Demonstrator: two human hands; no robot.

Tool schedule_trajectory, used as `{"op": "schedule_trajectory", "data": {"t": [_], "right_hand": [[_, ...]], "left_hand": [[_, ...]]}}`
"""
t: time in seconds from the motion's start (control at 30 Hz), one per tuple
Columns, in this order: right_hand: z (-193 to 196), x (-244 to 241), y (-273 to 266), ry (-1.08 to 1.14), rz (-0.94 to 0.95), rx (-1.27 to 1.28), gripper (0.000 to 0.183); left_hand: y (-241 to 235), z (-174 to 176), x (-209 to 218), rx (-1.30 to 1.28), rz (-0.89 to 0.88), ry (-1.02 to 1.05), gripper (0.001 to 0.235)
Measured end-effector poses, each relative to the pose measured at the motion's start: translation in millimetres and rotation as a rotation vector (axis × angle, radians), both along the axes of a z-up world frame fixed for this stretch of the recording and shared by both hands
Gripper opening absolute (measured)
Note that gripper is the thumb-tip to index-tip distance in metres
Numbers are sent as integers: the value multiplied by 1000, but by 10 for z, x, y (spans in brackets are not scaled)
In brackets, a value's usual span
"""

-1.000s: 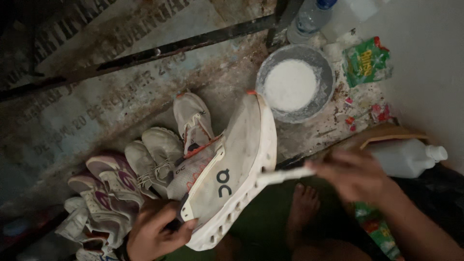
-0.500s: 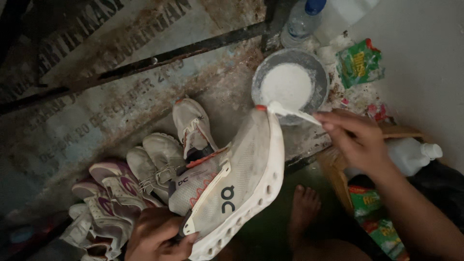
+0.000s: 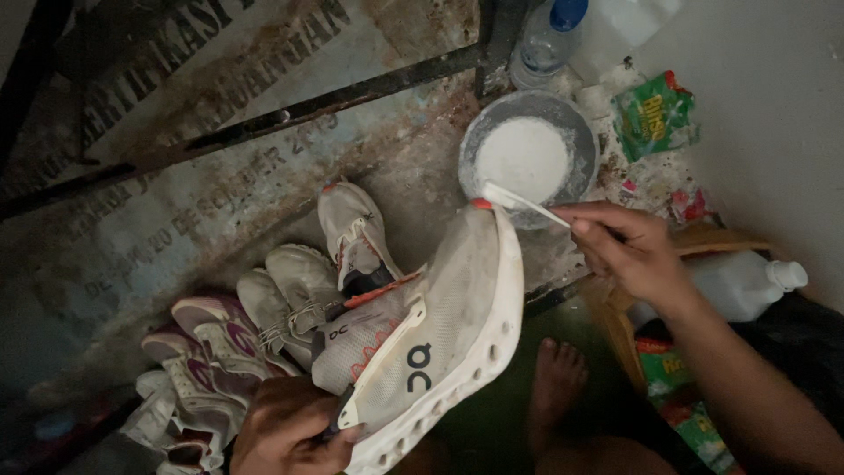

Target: The person scrubs the sole and sides of a white sneaker using a toothbrush and a white cleaning paste from a bowl. They repeatedly dip the brush into the paste and scrub different areas of the shoe.

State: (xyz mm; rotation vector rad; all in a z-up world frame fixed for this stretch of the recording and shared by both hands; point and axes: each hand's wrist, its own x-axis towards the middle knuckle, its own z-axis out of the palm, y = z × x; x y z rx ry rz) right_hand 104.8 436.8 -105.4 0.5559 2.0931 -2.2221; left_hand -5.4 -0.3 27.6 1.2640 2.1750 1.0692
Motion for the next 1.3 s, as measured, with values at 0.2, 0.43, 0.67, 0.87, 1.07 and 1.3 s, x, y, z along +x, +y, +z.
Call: {"op": "schedule_trajectory", "data": {"t": [0.2,0.43,0.67,0.87,1.07,1.3], "right_hand": [[-148,-24,56,-8,26,-52,29],[-442,-169,93,-287,35,437,37],[-1368,-325,-297,-279,365,1236,55],[-1460,-287,-367,-432,388,1016,48],[-662,-360,-255,-668,-85,-35,34],[-368,176,86,-373,7,242,33]], "left_hand": [[114,110,-14,26,32,-93,39],[-141,-90,214,-485,501,-329,32],[155,378,262,-153,796,-1013,98],[269,385,281,144,837,-990,109],[318,82,191,-38,1033,-869,94],[375,-660,228,133,637,-627,89]]}}
